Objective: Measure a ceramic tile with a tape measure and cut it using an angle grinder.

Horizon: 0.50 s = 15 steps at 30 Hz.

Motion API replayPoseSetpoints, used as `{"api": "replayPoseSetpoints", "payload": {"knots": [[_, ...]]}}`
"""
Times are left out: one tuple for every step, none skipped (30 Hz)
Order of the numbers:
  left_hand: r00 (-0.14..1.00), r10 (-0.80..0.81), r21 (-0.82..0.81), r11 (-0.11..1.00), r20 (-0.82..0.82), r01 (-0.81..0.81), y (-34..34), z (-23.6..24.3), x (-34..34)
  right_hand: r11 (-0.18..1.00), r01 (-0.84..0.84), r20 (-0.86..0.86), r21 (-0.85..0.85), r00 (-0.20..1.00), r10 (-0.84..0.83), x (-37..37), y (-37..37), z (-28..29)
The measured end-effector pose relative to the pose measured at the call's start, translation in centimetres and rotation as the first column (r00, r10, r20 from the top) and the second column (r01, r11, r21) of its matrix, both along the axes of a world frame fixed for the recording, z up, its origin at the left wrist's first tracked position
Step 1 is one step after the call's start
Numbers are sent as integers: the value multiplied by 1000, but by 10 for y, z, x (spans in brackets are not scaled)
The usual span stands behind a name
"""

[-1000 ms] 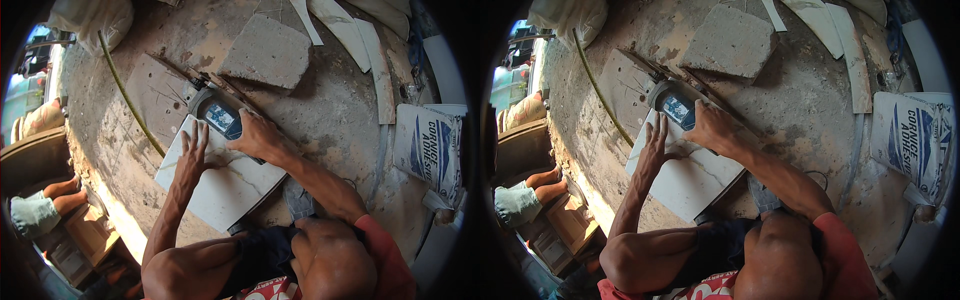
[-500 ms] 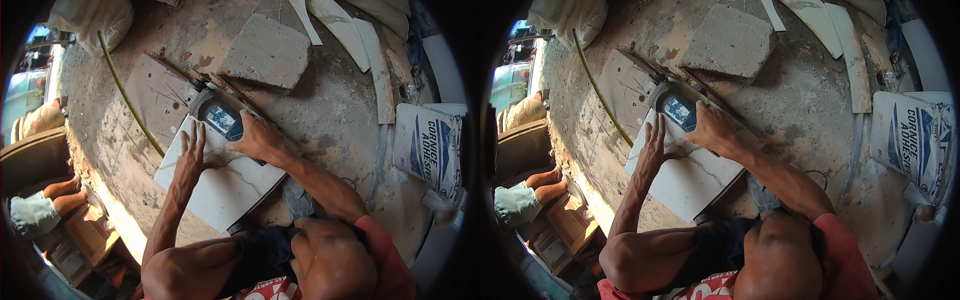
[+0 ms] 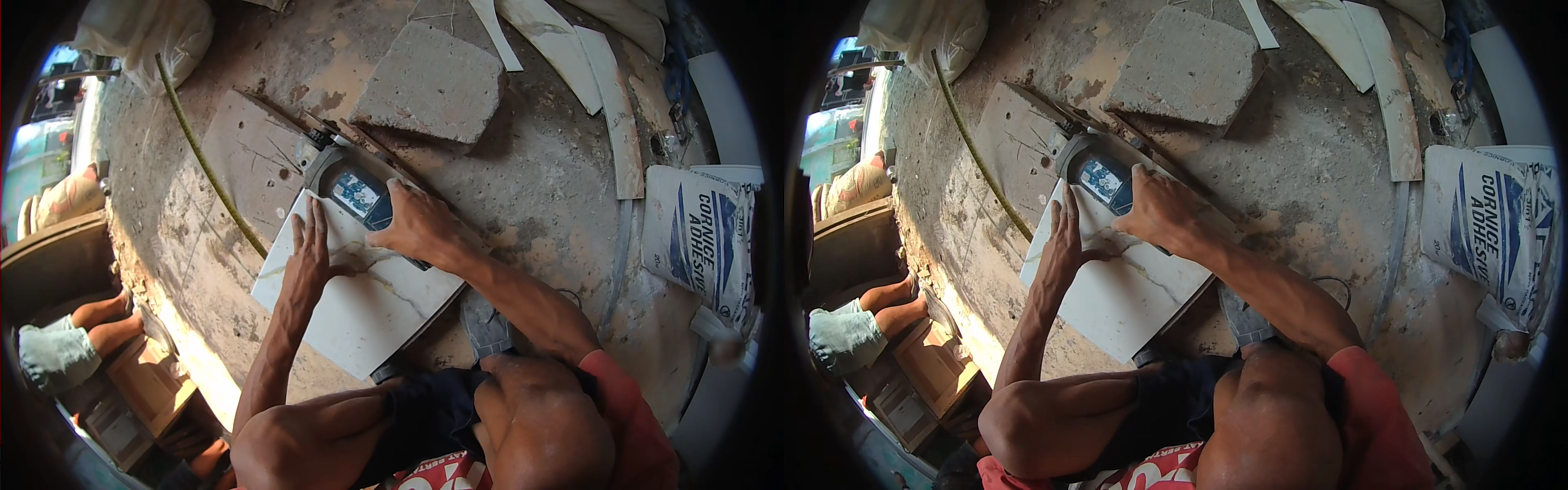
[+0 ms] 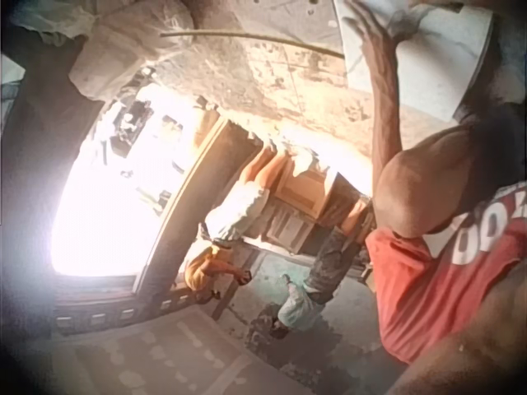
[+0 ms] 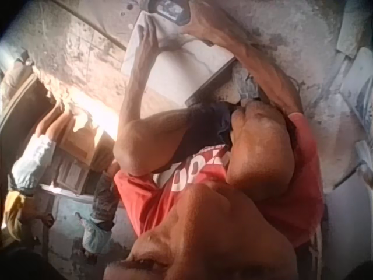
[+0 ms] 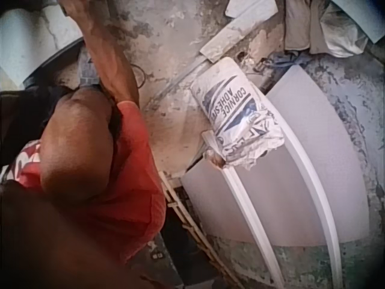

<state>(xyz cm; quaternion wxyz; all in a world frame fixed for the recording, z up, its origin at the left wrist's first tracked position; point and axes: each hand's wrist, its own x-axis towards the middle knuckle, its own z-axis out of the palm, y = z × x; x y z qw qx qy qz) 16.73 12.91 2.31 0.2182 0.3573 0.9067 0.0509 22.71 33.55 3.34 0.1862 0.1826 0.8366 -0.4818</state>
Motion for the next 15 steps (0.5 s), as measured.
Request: {"api": "replayPoseSetpoints", "payload": {"knots": [[999,23,6,1000,25,-23,0,-1,0,1000,-7,4,6,1000,7,0,0,0],[998,45,12,999,49,-45,0,-2,1,1000,-14,9,13,1000,14,0,1,0],[998,43,13,999,50,-44,0,-2,0,1000,-13,9,14,1000,13,1,1,-1],[998,45,17,999,46,-46,0,0,0,1000,-16,4,21,1000,16,1,1,-1],[998,47,21,999,41,-48,-1,1,0,999,-20,-1,28,1000,20,2,0,-1],[998,47,18,999,39,-48,-1,3,-1,999,-20,-3,25,1000,20,2,-1,0],[997,58,5,998,51,-59,1,3,0,999,-13,-9,33,1000,14,3,-1,0],[996,69,-7,998,63,-69,2,3,0,999,-7,-15,41,1000,7,4,0,-1],[996,67,-5,998,66,-67,3,1,0,999,-5,-12,43,1000,6,5,0,-2],[997,58,1,998,57,-59,2,1,0,999,-6,-14,41,1000,6,5,0,-1],[998,49,7,999,48,-50,1,0,0,999,-6,-15,40,1000,7,5,0,-1],[998,48,7,999,48,-48,1,0,0,999,-5,-15,40,1000,5,5,1,-1],[997,50,9,999,51,-51,1,0,0,999,-10,-3,33,1000,10,5,1,1],[997,53,11,998,54,-54,1,0,0,1000,-15,9,25,1000,15,4,2,1],[997,52,11,999,54,-53,0,0,0,1000,-14,9,25,1000,14,6,0,0]]}}
